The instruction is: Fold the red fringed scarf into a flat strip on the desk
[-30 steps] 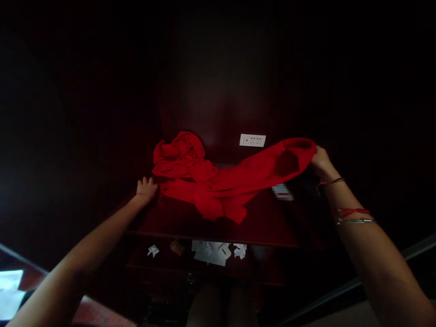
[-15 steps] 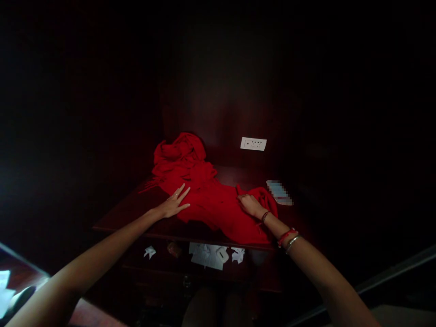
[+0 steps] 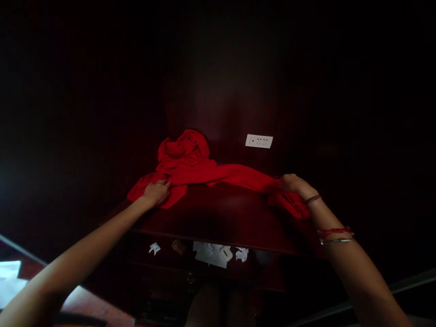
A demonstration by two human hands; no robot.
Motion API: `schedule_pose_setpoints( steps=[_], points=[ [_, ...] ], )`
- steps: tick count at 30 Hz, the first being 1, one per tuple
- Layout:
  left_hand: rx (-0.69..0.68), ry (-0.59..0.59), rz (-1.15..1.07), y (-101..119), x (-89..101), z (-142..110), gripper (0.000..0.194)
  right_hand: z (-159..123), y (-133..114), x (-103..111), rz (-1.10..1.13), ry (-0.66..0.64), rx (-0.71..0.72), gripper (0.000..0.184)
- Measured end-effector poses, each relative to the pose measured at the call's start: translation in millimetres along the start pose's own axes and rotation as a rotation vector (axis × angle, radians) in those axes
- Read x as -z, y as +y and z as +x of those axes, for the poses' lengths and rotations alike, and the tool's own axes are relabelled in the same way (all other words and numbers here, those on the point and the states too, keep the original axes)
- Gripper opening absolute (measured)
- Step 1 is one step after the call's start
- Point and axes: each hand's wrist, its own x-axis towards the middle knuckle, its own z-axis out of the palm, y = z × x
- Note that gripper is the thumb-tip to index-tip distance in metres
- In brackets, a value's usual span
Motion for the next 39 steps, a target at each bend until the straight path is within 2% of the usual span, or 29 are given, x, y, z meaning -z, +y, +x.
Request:
schedule_pose_setpoints(
  steps=[2,3,4,5,7,9,12,14,16,18,19,22,24,27,29,31,33,35,39],
  points=[
    [-0.184,-0.06,0.009,38.5,-0.5,7.1,0.053,-0.1,-32.0,-24.2,-0.003,-0.132,0.072,0.019],
    [-0.237,-0.086,0.001,54.2,-1.3,9.5,0.057,-1.1,-48.2,-35.9,-0.038,-0.25,0.154,0.027],
    [-0.243,-0.11,-0.005,66.3,-2.6,11.1,0.06,-2.9,-62.8,-46.8,-0.075,-0.334,0.192,0.037],
    [-0.251,-0.112,-0.009,74.4,-4.2,12.0,0.06,-5.4,-75.0,-56.8,-0.081,-0.363,0.2,0.044],
    [-0.245,-0.092,-0.01,80.5,-7.8,11.8,0.049,-11.7,-90.1,-73.4,-0.093,-0.382,0.191,0.054],
    [-0.273,-0.049,-0.019,78.8,-9.4,9.4,0.037,-17.0,-94.7,-85.8,-0.097,-0.376,0.178,0.056],
    [-0.43,-0.023,-0.161,79.3,-3.8,3.6,0.028,-18.5,-96.1,-98.1,-0.077,-0.312,0.199,0.057],
    [-0.531,-0.021,-0.349,86.6,5.8,1.3,0.029,-15.0,-102.9,-103.1,-0.002,-0.266,0.289,0.058],
    [-0.518,0.026,-0.531,96.5,19.3,3.4,0.033,-9.3,-114.7,-104.6,0.144,-0.283,0.418,0.05],
    [-0.448,0.126,-0.648,103.1,34.7,11.0,0.037,-2.4,-125.2,-100.9,0.277,-0.343,0.503,0.032],
    [-0.415,0.176,-0.667,103.9,41.9,16.3,0.037,1.5,-127.5,-96.6,0.325,-0.362,0.515,0.026],
    [-0.332,0.249,-0.533,97.8,53.4,29.9,0.037,13.9,-116.3,-76.5,0.401,-0.311,0.422,0.03],
    [-0.272,0.229,-0.349,92.9,47.0,31.1,0.044,19.9,-98.1,-62.9,0.372,-0.219,0.269,0.029],
    [-0.284,0.093,-0.185,94.7,17.3,20.0,0.057,16.6,-75.9,-55.6,0.18,-0.147,0.059,0.028],
    [-0.339,-0.064,-0.184,100.6,-6.2,10.8,0.062,4.5,-74.6,-61.5,0.112,-0.162,0.045,0.036],
    [-0.367,-0.136,-0.218,105.6,-23.5,5.7,0.055,-11.7,-83.9,-72.3,0.07,-0.219,0.152,0.045],
    [-0.388,-0.105,-0.251,106.4,-30.0,6.2,0.043,-25.3,-97.5,-82.6,0.017,-0.309,0.271,0.053],
    [-0.411,-0.033,-0.274,102.0,-26.4,10.8,0.035,-30.1,-108.9,-87.8,-0.02,-0.403,0.286,0.054],
    [-0.438,0.117,-0.273,87.0,-7.3,26.8,0.035,-5.2,-121.4,-81.7,0.007,-0.496,0.222,0.031]
  ],
)
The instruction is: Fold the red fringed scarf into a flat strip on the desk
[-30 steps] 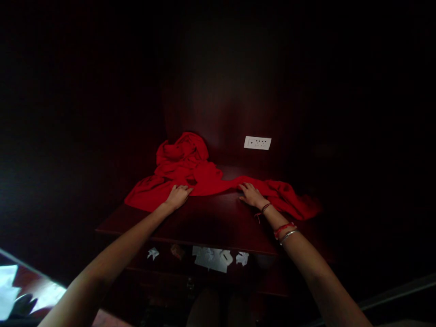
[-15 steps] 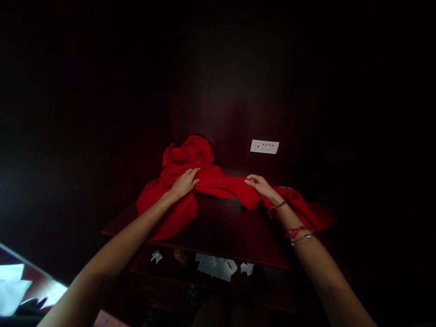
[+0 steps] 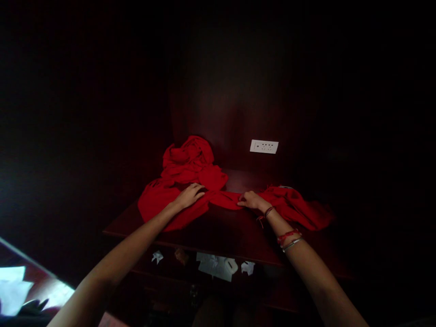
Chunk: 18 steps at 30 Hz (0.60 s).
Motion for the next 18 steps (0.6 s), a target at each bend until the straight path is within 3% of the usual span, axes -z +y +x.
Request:
schedule_pose_setpoints(
  steps=[3,5,7,10,14,18],
  points=[
    [0.038,0.063,0.178,-11.3,11.5,12.4,0.041,29.7,-9.3,18.8,0.05,0.102,-0.05,0.042],
    [0.132,0.089,0.316,-19.9,15.9,21.1,0.051,51.3,-23.2,21.7,0.071,0.208,-0.089,0.049],
    [0.28,0.116,0.405,-31.8,20.1,28.9,0.066,72.1,-39.5,14.1,0.104,0.273,-0.132,0.062],
    [0.456,0.126,0.459,-57.0,27.6,38.8,0.089,101.6,-55.8,-10.3,0.137,0.263,-0.13,0.084],
    [0.376,-0.003,0.501,-94.9,31.5,51.7,0.11,141.2,-53.3,-44.6,0.051,0.263,0.023,0.083],
    [0.287,-0.148,0.48,-127.5,19.6,68.1,0.116,185.0,-47.5,-63.7,0.009,0.305,0.15,0.083]
  ],
)
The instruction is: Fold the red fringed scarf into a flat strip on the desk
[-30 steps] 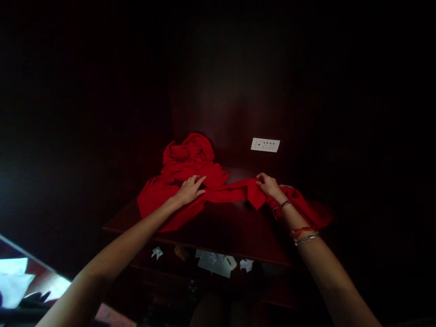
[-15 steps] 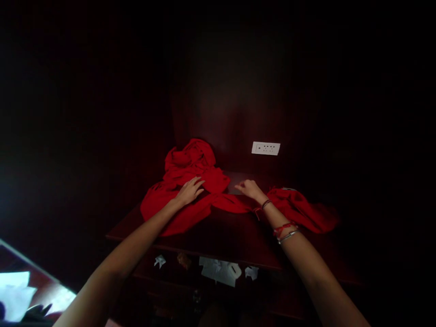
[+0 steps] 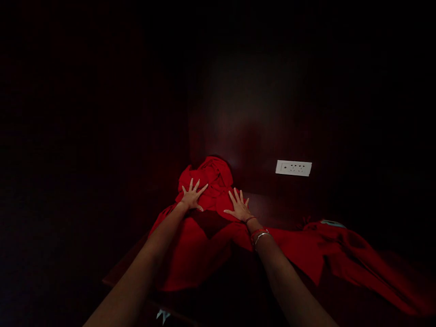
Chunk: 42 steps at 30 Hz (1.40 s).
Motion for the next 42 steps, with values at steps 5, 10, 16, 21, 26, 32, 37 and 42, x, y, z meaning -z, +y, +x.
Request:
schedule_pose_setpoints(
  steps=[5,10,16,21,26,32,37,42],
  points=[
    [-0.018,0.033,-0.074,-13.6,-32.3,31.6,0.113,56.6,-2.1,-23.8,-0.014,0.1,0.082,0.091],
    [-0.025,0.066,-0.116,-33.3,-60.6,59.1,0.112,109.2,-2.9,-41.8,-0.052,0.166,0.152,0.098],
    [-0.006,0.03,-0.113,-47.6,-73.5,77.0,0.104,129.5,-2.7,-49.9,-0.121,0.191,0.173,0.099],
    [0.097,-0.016,-0.079,-31.7,-63.9,67.2,0.088,114.0,-13.2,-41.0,-0.131,0.116,0.094,0.089],
    [0.271,-0.161,-0.107,-6.3,-50.6,34.4,0.067,78.9,-30.6,-20.2,-0.108,-0.04,-0.036,0.078],
    [0.301,-0.134,-0.08,3.8,-24.9,1.0,0.069,27.3,-31.1,32.2,-0.031,-0.101,-0.031,0.074],
    [0.256,0.039,-0.064,18.4,-0.3,-33.4,0.069,-33.6,5.9,87.9,-0.046,-0.135,-0.173,0.073],
    [0.119,0.176,-0.206,66.4,17.0,-71.9,0.066,-117.8,54.9,119.8,-0.017,-0.432,-0.395,0.068]
  ],
)
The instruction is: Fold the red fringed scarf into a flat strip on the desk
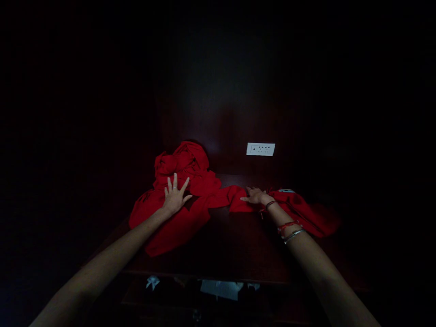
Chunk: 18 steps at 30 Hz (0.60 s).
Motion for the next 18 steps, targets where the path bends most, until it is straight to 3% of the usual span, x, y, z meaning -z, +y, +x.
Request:
schedule_pose_setpoints(
  steps=[3,6,8,11,13,15,18],
  points=[
    [-0.199,-0.241,-0.143,33.5,-3.4,-14.7,0.068,-36.1,24.4,-13.8,0.01,-0.051,0.1,0.041],
    [-0.281,-0.439,-0.211,59.8,-5.0,-19.4,0.058,-64.9,34.2,-20.2,0.017,-0.087,0.158,0.027],
    [-0.294,-0.4,-0.249,70.8,2.8,-15.9,0.049,-78.5,41.5,-15.2,0.039,-0.166,0.21,0.022],
    [-0.261,-0.179,-0.349,77.9,29.2,0.1,0.043,-88.8,60.9,4.4,0.194,-0.229,0.272,0.026],
    [-0.177,0.025,-0.372,79.7,49.0,15.2,0.044,-88.9,79.2,19.8,0.254,-0.043,0.205,0.031],
    [-0.099,0.096,-0.317,83.7,61.2,29.3,0.05,-85.2,100.1,31.3,0.177,0.24,0.04,0.032],
    [-0.073,-0.176,-0.178,102.4,55.4,39.8,0.054,-76.7,130.7,35.4,0.058,0.377,-0.13,0.035]
  ],
)
